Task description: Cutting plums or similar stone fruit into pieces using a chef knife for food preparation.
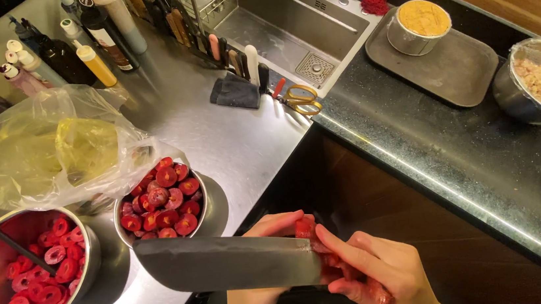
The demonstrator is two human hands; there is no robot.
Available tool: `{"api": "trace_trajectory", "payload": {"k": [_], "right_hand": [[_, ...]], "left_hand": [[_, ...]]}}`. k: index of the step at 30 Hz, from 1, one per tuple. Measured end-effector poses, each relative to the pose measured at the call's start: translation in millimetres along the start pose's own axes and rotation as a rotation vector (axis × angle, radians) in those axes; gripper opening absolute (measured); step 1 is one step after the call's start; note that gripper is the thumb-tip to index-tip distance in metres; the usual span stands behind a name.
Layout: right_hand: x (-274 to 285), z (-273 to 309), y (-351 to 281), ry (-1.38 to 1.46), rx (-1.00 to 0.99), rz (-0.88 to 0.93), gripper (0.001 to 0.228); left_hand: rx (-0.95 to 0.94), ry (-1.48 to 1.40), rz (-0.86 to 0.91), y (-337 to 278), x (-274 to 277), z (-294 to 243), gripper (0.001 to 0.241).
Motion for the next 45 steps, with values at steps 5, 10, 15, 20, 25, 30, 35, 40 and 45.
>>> {"api": "trace_trajectory", "payload": {"k": [5, 10, 15, 20, 25, 30, 35, 40, 45], "right_hand": [[2, -2, -4, 0.036, -0.029, -0.024, 0.059], [1, 1, -1, 0.175, -0.100, -0.016, 0.059], [1, -9, -7, 0.133, -0.112, 0.014, 0.060], [5, 3, 7, 0.066, -0.011, -0.016, 0.061], [3, 7, 7, 0.053, 0.013, -0.008, 0.063], [-1, 1, -5, 0.069, -0.039, -0.070, 0.069], [-3, -5, -13, 0.030, -0.077, -0.083, 0.063], [-3, -21, -24, 0.103, -0.216, -0.083, 0.058], [-14, -34, -35, 0.474, -0.356, -0.053, 0.057]], "left_hand": [[-0.089, -0.005, -0.042, -5, 1, 2, 0.062], [-0.260, 0.097, -0.063, -8, 2, -14, 0.059], [-0.168, 0.092, -0.093, -7, -3, -17, 0.060], [-0.040, 0.046, -0.026, 4, -3, -10, 0.059], [0.090, 0.033, -0.017, 5, 2, 8, 0.054], [-0.046, 0.043, -0.053, 4, -4, -7, 0.060], [-0.196, 0.075, -0.053, -3, -7, -14, 0.061], [-0.165, 0.041, -0.135, -4, -5, -11, 0.062], [-0.039, -0.064, -0.169, -4, 3, 6, 0.053]]}}
Point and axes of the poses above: each hand's wrist, its own y-axis towards the middle knuckle, its own x-axis out of the back of the hand, z = x × y, the point moved 7 cm from there along y, towards the middle knuckle, and after that the axes turned 13 degrees about -z, right-handed, at the moved point
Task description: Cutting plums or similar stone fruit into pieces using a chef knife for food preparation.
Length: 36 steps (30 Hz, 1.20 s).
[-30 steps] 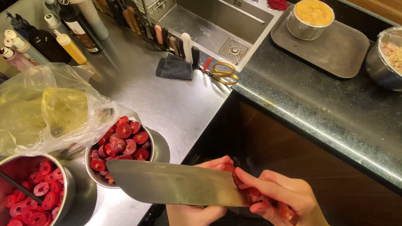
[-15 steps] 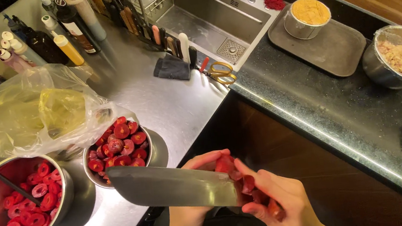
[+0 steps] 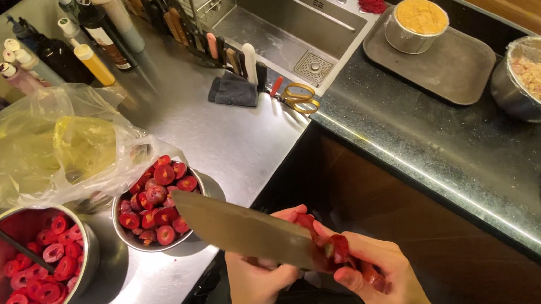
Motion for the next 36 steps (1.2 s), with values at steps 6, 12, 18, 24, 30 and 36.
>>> {"api": "trace_trajectory", "payload": {"k": [6, 12, 18, 24, 30, 36], "right_hand": [[-1, -65, -21, 0.243, -0.338, -0.152, 0.064], [1, -154, -22, 0.486, -0.845, -0.289, 0.050], [1, -259, -29, 0.255, -1.011, -0.219, 0.050], [17, -311, -36, -0.114, -1.024, -0.267, 0.081], [39, -334, -31, -0.233, -0.722, -0.524, 0.082], [-18, -267, 29, -0.230, -0.540, -0.503, 0.080]], "left_hand": [[-0.003, -0.029, -0.019, 6, -2, 14, 0.044], [0.023, -0.040, -0.249, 1, 65, 46, 0.042], [0.028, -0.034, -0.589, -24, 150, 20, 0.039], [-0.254, 0.363, -0.873, -43, 247, -58, 0.037], [-0.328, 1.535, -0.975, -6, 391, -132, 0.043], [-0.494, 1.656, -0.619, 66, 394, -105, 0.040]]}}
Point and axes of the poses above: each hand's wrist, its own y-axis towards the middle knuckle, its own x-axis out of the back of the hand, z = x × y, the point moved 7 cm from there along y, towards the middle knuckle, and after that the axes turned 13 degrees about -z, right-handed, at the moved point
